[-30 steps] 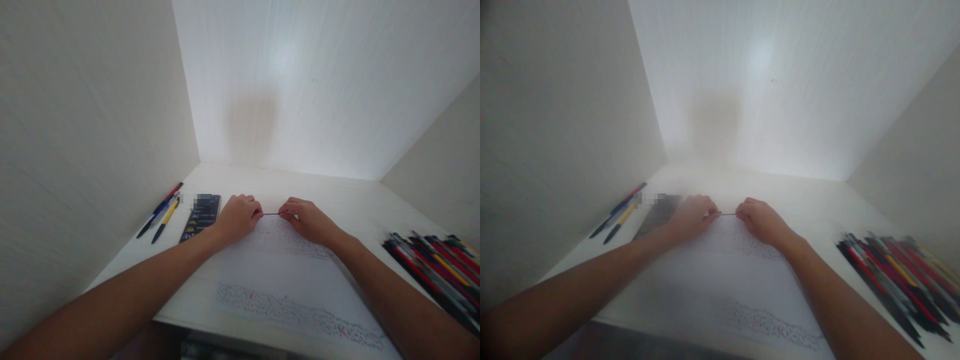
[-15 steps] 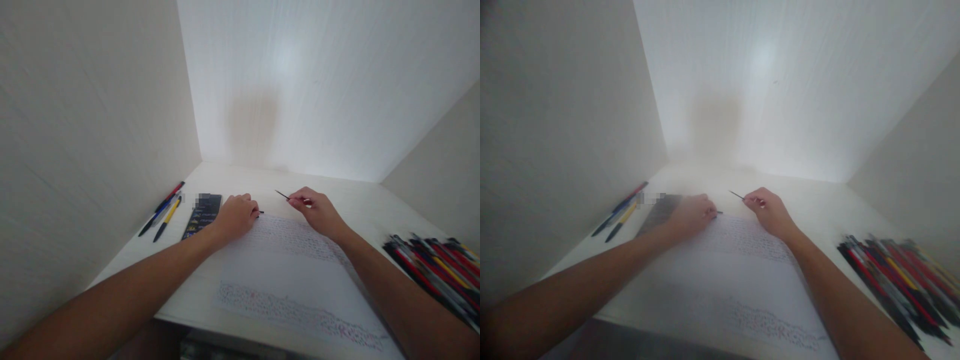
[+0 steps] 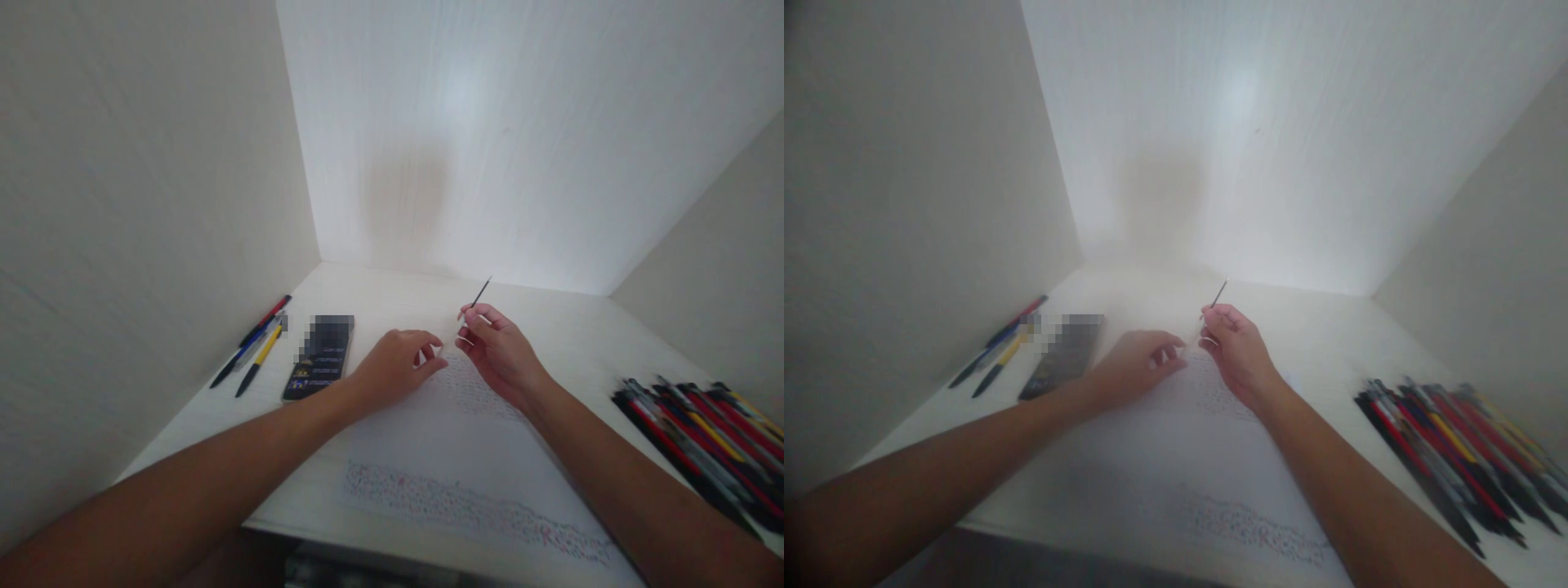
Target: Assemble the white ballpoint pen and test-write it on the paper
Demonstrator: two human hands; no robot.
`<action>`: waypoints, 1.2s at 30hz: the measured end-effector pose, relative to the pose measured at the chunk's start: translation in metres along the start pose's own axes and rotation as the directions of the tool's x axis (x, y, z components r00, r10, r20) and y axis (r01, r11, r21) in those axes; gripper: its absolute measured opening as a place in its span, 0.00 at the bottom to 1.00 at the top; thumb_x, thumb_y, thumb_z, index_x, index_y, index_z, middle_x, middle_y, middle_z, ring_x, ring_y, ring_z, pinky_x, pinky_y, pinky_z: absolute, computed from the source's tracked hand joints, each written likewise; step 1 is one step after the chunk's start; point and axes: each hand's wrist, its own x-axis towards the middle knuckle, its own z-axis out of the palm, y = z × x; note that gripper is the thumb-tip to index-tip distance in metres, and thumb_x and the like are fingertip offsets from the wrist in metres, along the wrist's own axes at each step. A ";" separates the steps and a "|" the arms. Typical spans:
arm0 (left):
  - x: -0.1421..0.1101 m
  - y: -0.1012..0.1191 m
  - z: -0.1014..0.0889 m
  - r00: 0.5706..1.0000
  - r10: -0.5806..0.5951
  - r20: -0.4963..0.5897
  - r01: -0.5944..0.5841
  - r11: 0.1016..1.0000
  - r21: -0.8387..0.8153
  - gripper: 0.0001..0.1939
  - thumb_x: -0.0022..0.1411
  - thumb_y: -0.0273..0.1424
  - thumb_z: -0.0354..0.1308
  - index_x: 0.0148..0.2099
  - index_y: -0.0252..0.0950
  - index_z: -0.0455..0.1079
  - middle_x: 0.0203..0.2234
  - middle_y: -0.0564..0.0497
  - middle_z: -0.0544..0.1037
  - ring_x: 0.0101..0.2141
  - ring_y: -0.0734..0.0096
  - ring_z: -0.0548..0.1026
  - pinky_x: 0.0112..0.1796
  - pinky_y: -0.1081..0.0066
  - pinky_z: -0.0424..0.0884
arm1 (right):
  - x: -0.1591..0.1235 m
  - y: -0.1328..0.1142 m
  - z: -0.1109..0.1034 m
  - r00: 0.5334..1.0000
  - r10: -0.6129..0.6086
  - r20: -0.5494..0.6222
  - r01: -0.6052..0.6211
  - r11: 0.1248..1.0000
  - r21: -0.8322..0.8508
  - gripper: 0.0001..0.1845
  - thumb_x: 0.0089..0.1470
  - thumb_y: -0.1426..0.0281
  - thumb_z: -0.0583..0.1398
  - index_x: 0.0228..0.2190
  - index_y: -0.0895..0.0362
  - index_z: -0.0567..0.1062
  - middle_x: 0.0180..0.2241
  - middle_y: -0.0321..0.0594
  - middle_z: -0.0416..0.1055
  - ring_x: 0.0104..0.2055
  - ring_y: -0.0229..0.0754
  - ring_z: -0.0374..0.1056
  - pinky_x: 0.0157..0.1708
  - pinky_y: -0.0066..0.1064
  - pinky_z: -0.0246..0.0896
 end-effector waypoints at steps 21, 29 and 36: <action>0.007 -0.018 -0.007 0.975 -0.081 -0.209 0.095 0.994 0.061 0.08 0.63 0.32 0.58 0.42 0.37 0.76 0.32 0.51 0.81 0.30 0.73 0.75 0.36 0.71 0.70 | 0.007 0.009 -0.009 0.974 0.224 0.024 -0.215 0.894 0.393 0.03 0.53 0.74 0.65 0.28 0.59 0.76 0.32 0.41 0.73 0.35 0.38 0.73 0.44 0.31 0.72; 0.007 -0.024 -0.008 0.962 -0.139 -0.236 0.146 0.989 0.013 0.07 0.61 0.31 0.59 0.41 0.37 0.76 0.32 0.50 0.80 0.29 0.72 0.75 0.37 0.68 0.71 | 0.015 0.016 -0.025 0.953 0.303 0.000 -0.294 0.925 0.242 0.08 0.61 0.76 0.56 0.29 0.58 0.69 0.36 0.51 0.77 0.35 0.42 0.76 0.39 0.33 0.75; 0.007 -0.029 -0.009 0.969 -0.102 -0.225 0.112 0.993 0.034 0.08 0.61 0.27 0.57 0.40 0.38 0.77 0.33 0.50 0.79 0.30 0.72 0.74 0.37 0.67 0.70 | 0.014 0.021 -0.029 0.944 0.297 0.142 -0.311 0.945 0.097 0.07 0.62 0.73 0.56 0.30 0.57 0.68 0.35 0.53 0.78 0.35 0.45 0.77 0.38 0.37 0.75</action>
